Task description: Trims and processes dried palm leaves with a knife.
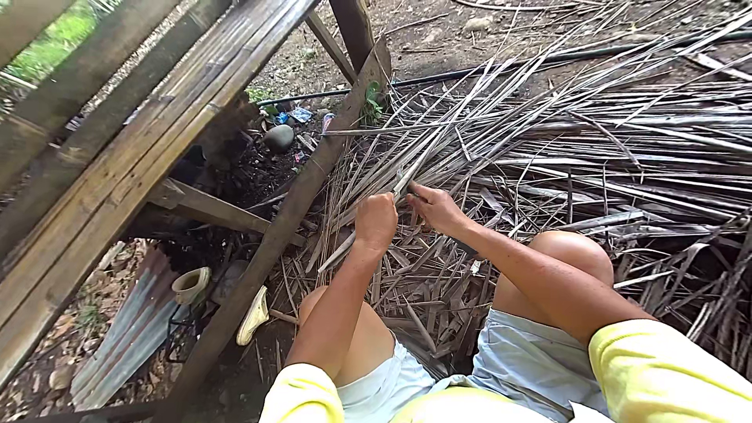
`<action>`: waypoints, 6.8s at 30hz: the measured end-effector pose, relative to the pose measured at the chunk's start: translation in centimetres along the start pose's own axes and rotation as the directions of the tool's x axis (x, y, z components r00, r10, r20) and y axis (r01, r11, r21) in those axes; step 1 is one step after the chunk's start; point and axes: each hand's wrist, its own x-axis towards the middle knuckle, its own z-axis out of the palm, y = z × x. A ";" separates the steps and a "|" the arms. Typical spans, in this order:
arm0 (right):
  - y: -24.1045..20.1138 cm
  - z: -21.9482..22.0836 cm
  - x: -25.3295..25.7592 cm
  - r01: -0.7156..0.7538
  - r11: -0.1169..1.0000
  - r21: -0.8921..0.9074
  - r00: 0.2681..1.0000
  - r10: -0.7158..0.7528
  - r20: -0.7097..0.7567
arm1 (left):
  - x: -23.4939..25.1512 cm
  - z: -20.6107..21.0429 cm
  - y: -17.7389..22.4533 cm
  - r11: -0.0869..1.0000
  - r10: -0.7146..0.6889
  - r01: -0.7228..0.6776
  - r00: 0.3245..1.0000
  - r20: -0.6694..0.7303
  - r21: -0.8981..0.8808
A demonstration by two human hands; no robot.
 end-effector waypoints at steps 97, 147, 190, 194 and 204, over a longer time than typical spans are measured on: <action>-0.1 -7.1 -1.1 0.023 0.711 0.703 0.989 0.088 -0.121 | 1.2 -0.9 -4.8 0.938 0.059 0.024 0.972 0.229 -0.346; 1.0 -6.4 1.5 0.027 0.890 0.455 0.930 0.144 -0.337 | -1.3 0.7 -2.5 0.965 0.184 -0.224 0.949 -0.257 -0.137; 0.1 -2.9 -0.2 0.005 0.815 0.580 0.994 0.061 -0.095 | -2.6 -0.1 -0.7 0.962 0.197 -0.243 0.934 -0.297 -0.126; 0.7 -5.6 0.9 0.048 0.712 0.700 0.973 0.124 -0.193 | -2.9 -0.4 -1.1 0.937 0.224 -0.295 0.918 -0.329 -0.185; 3.4 -11.0 2.3 0.239 0.651 0.720 0.757 0.340 -0.558 | -2.7 -2.4 -3.6 0.897 -0.020 -0.117 0.953 -0.303 -0.425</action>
